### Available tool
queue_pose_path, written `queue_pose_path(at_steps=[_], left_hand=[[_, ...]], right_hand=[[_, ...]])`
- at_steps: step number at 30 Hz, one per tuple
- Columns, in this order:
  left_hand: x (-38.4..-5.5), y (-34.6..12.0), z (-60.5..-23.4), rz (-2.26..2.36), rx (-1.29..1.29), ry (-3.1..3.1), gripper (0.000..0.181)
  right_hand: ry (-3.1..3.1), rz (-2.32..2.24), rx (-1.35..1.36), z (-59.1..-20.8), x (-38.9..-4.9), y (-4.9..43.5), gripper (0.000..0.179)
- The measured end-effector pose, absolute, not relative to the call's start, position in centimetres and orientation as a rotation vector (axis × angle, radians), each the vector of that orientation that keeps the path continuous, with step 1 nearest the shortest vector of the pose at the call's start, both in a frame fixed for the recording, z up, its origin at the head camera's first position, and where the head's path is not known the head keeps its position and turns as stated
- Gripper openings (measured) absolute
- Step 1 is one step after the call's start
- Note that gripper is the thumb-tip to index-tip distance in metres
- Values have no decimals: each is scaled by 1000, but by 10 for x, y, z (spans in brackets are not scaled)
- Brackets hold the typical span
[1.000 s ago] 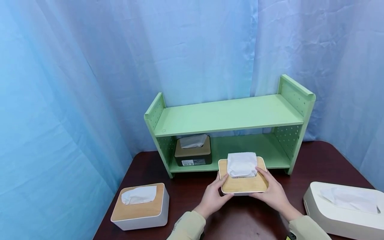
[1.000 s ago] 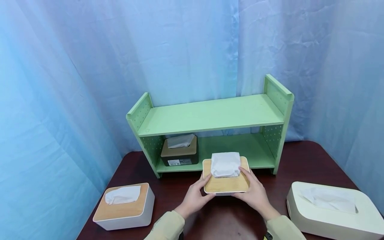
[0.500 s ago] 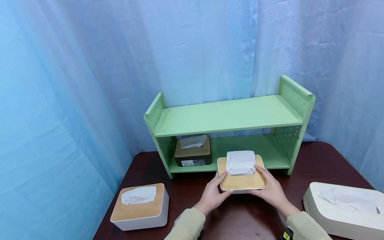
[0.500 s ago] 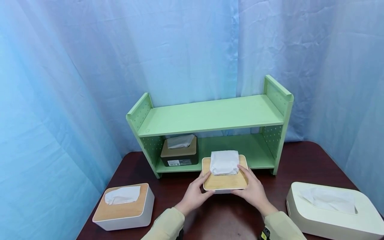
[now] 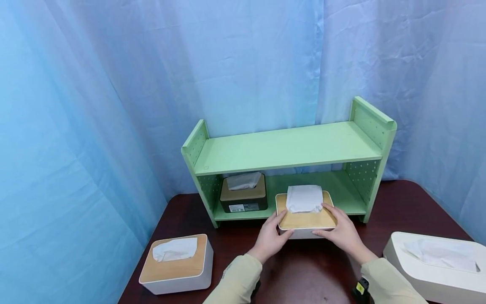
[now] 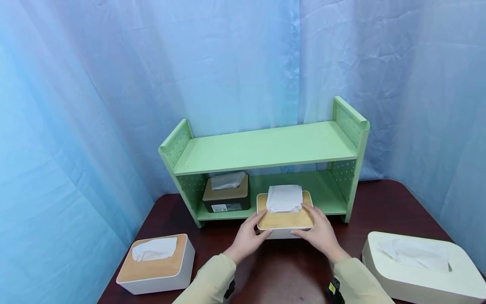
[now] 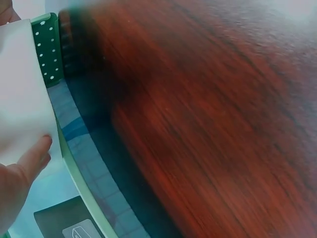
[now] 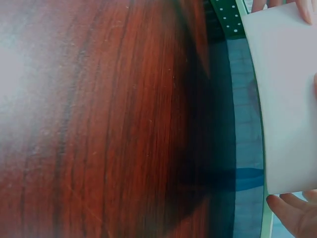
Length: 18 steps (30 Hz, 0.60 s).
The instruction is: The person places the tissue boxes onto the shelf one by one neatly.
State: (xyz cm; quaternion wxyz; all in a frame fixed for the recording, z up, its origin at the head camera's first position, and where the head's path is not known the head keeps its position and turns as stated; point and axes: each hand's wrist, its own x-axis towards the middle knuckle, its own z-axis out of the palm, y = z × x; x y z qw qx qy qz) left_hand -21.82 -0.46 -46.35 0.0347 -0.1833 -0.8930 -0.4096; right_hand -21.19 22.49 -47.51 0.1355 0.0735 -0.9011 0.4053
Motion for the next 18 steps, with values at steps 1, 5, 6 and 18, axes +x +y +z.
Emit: queue_pose_path(at_steps=[1, 5, 6, 18], left_hand=[[-219, -4, -463, -1264, -561, -2736, 59], [-223, 0, -461, -1295, -519, -2726, 57], [-224, 0, -461, -1303, -502, -2730, 57], [-234, 6, -456, -1308, -416, -2742, 55]], right_hand=[[-2606, 1175, 205, -474, -213, 225, 89], [-2591, 1177, 175, -472, -215, 223, 86], [-2587, 1178, 167, -472, -216, 223, 85], [-2519, 1147, 127, -471, -224, 218, 75]])
